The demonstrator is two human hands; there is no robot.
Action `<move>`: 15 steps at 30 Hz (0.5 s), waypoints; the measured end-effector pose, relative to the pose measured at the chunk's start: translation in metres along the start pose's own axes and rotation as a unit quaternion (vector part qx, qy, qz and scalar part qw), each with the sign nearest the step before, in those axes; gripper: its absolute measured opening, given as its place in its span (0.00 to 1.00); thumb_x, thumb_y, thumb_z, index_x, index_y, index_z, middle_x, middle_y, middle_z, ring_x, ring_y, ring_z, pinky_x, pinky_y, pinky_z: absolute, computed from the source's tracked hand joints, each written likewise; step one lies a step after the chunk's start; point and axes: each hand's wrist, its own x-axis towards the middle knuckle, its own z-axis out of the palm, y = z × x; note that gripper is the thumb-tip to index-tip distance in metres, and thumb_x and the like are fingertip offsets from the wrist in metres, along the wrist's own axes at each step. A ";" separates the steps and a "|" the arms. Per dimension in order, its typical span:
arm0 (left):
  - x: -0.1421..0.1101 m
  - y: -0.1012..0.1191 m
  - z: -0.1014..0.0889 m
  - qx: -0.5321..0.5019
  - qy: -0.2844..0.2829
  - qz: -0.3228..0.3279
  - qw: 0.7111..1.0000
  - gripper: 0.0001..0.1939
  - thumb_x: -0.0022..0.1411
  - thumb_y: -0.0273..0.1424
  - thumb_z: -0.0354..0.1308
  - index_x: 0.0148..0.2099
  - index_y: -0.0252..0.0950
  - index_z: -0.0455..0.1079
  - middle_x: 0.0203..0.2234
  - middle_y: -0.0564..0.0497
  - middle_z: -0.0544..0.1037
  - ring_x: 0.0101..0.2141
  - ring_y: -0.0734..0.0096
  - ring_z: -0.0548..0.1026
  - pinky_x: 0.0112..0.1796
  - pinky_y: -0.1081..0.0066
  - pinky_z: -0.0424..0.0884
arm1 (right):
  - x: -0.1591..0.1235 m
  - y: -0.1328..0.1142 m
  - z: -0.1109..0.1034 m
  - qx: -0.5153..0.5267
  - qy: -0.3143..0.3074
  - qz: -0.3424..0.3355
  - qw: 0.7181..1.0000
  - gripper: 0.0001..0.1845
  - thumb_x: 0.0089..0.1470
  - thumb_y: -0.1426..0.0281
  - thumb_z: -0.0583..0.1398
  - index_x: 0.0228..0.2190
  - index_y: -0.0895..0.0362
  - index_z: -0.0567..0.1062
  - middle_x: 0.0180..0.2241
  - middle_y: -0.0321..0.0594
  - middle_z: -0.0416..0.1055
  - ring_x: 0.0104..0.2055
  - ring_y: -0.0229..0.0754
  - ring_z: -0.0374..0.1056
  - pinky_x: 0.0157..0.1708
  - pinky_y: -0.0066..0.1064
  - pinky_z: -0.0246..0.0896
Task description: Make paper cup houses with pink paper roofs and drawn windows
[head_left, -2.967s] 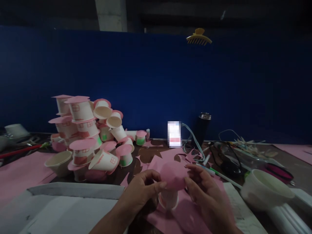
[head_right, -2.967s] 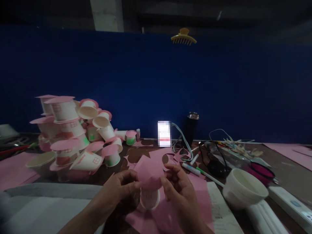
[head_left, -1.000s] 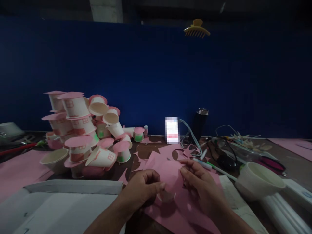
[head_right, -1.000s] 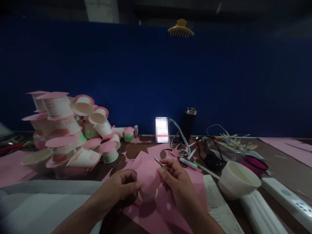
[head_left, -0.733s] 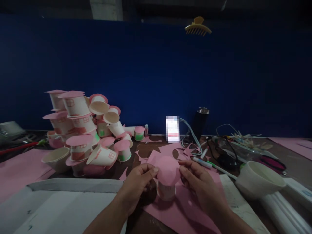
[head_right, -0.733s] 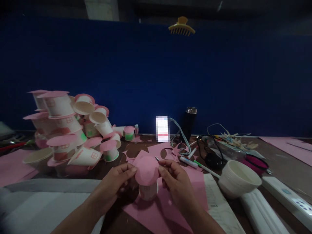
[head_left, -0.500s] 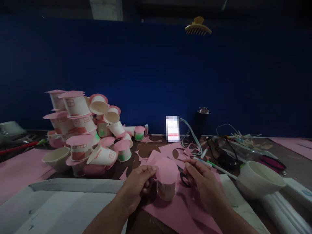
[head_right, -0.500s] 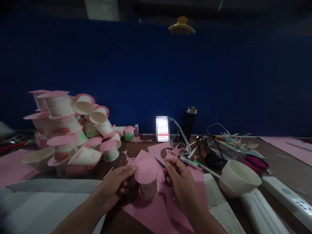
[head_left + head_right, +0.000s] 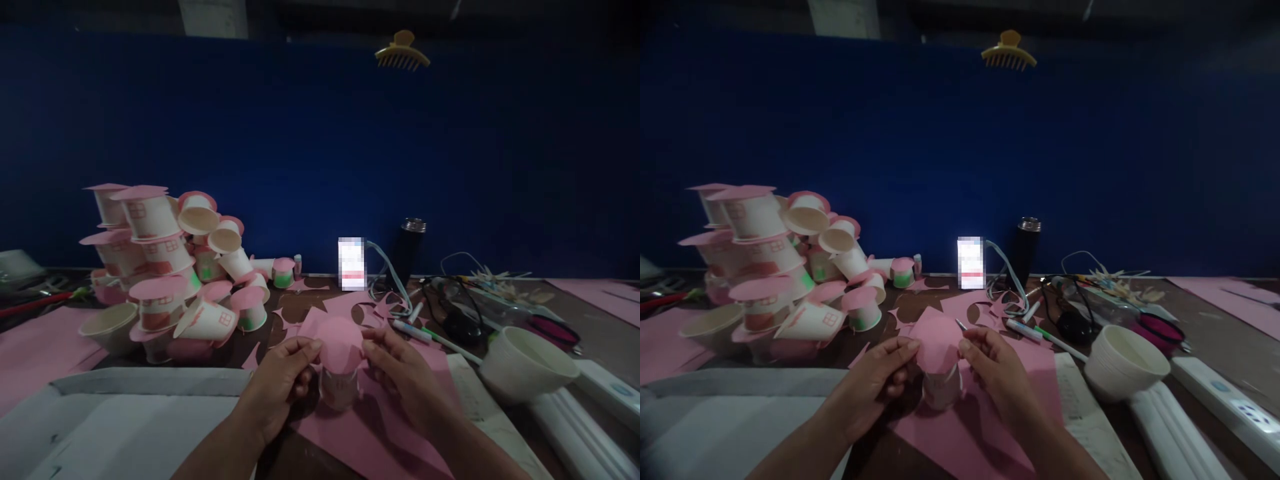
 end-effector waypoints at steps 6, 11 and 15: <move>-0.004 0.001 0.004 0.013 -0.028 0.016 0.999 0.18 0.48 0.40 0.68 0.29 0.34 0.65 0.15 0.60 0.63 0.16 0.86 0.55 0.17 0.81 0.47 | 0.003 0.003 -0.006 0.016 -0.010 -0.039 0.999 0.20 0.48 0.59 0.67 0.41 0.55 0.72 0.20 0.26 0.60 0.20 0.30 0.51 0.20 0.23 0.43; -0.005 -0.001 0.002 0.036 -0.052 0.014 0.998 0.16 0.51 0.39 0.67 0.29 0.36 0.64 0.13 0.61 0.63 0.14 0.85 0.54 0.16 0.80 0.46 | 0.001 0.000 -0.004 0.031 -0.010 -0.044 0.999 0.19 0.47 0.60 0.67 0.39 0.55 0.72 0.20 0.27 0.60 0.20 0.31 0.52 0.21 0.24 0.43; -0.004 -0.003 0.001 0.088 -0.051 0.040 0.994 0.17 0.53 0.43 0.63 0.29 0.36 0.65 0.12 0.61 0.63 0.13 0.85 0.53 0.15 0.79 0.45 | 0.001 -0.001 -0.004 0.012 0.001 -0.028 1.000 0.19 0.47 0.60 0.66 0.39 0.56 0.73 0.19 0.27 0.60 0.20 0.31 0.52 0.20 0.25 0.43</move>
